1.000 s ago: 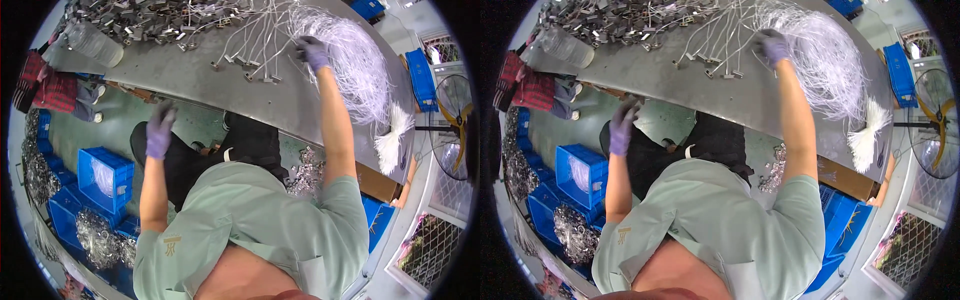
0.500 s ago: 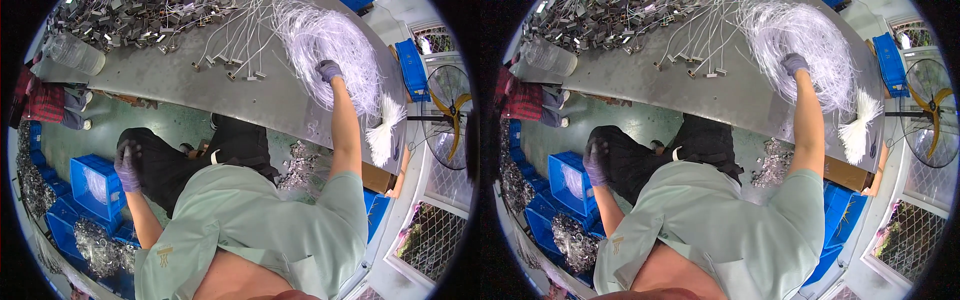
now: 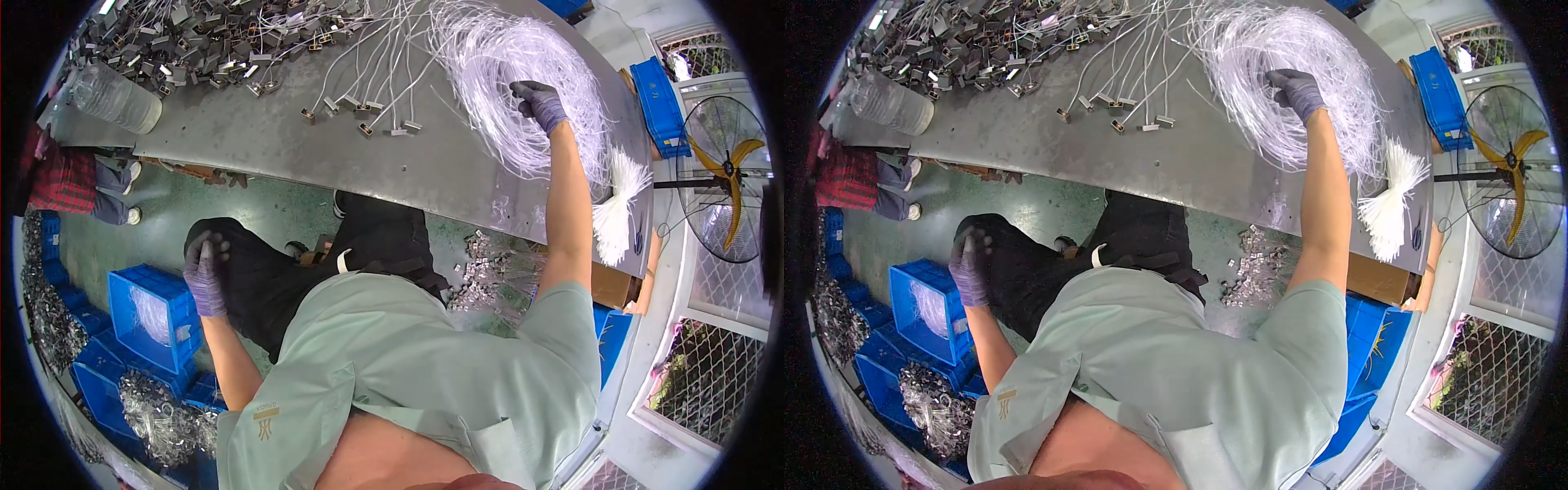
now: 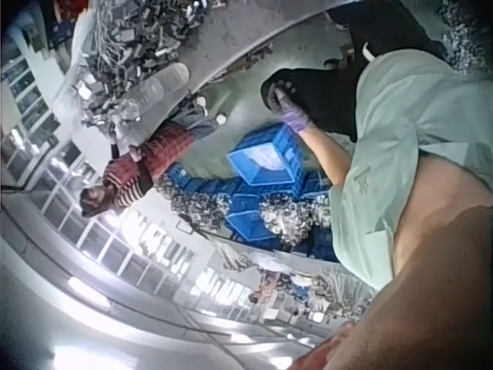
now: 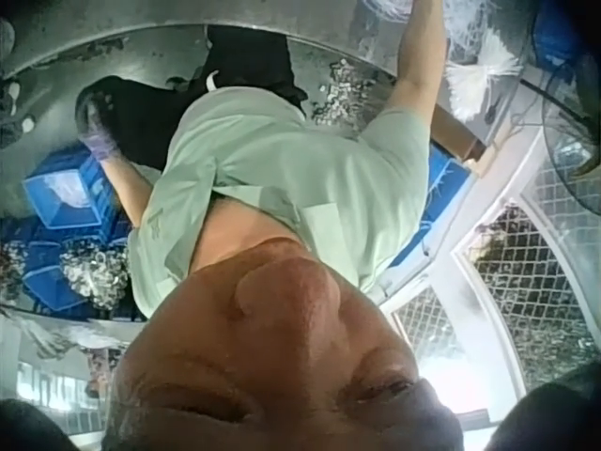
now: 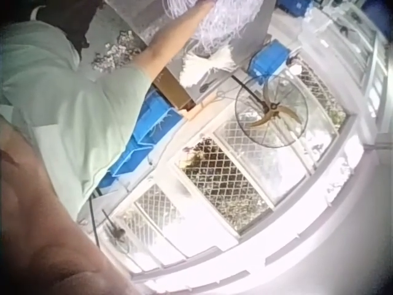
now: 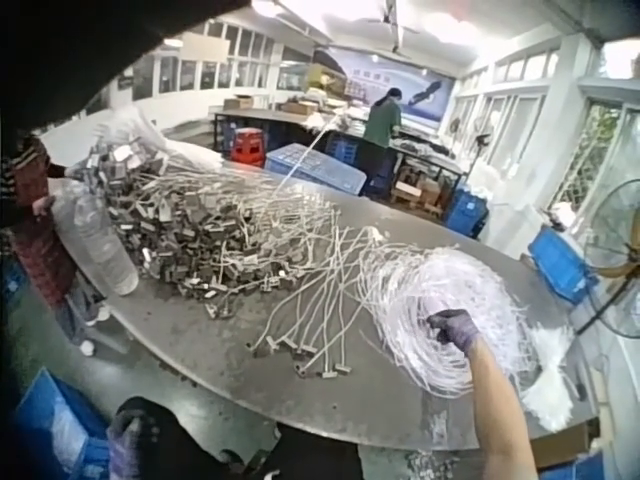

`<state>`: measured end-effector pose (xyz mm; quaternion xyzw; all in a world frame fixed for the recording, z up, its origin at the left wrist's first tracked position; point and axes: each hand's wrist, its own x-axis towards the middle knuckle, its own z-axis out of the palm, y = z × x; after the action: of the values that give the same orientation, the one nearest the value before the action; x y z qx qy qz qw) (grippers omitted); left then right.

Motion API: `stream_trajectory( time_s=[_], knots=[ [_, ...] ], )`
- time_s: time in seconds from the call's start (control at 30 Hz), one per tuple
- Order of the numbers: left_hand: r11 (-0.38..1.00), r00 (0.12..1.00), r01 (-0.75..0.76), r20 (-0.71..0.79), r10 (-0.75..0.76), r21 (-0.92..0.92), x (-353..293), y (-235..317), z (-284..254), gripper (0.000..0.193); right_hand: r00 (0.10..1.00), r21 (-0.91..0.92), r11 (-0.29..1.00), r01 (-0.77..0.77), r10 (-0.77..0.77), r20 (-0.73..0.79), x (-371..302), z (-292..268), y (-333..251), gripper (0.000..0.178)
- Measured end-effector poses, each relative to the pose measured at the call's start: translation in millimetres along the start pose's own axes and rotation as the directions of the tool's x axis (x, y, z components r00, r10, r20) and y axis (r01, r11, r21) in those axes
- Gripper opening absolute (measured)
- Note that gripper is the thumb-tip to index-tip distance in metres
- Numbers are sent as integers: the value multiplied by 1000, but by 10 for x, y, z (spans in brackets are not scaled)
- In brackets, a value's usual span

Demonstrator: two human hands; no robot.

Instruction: The person assembles wiring harnesses by hand, connecting multiple wires into bundled components with electrical connectors and plastic tubing at a factory workbench.

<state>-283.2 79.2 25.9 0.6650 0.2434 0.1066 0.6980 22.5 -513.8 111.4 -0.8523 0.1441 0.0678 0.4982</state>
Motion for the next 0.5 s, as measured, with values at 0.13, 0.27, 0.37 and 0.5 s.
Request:
stream_trajectory(
  time_s=[0.13, 0.27, 0.37, 0.5],
  knots=[
    [999, 1000, -1, 29, 0, 41, -40, 2, 31, 36, 991, 319, 947, 36, -74, 108, -121, 202, -182, 24],
    [999, 998, 4, 62, -6, 41, -24, -33, 19, 35, 952, 488, 872, 40, -181, 245, -210, 512, -188, 30],
    [999, 997, 0, 80, -4, 51, -61, -13, 75, 35, 958, 452, 892, 8, -137, 253, -296, 781, -193, 30],
    [995, 996, 1, 93, -10, 99, -45, 23, 144, 35, 981, -122, 988, 98, -75, 179, -166, 981, -37, 31]
  ],
)
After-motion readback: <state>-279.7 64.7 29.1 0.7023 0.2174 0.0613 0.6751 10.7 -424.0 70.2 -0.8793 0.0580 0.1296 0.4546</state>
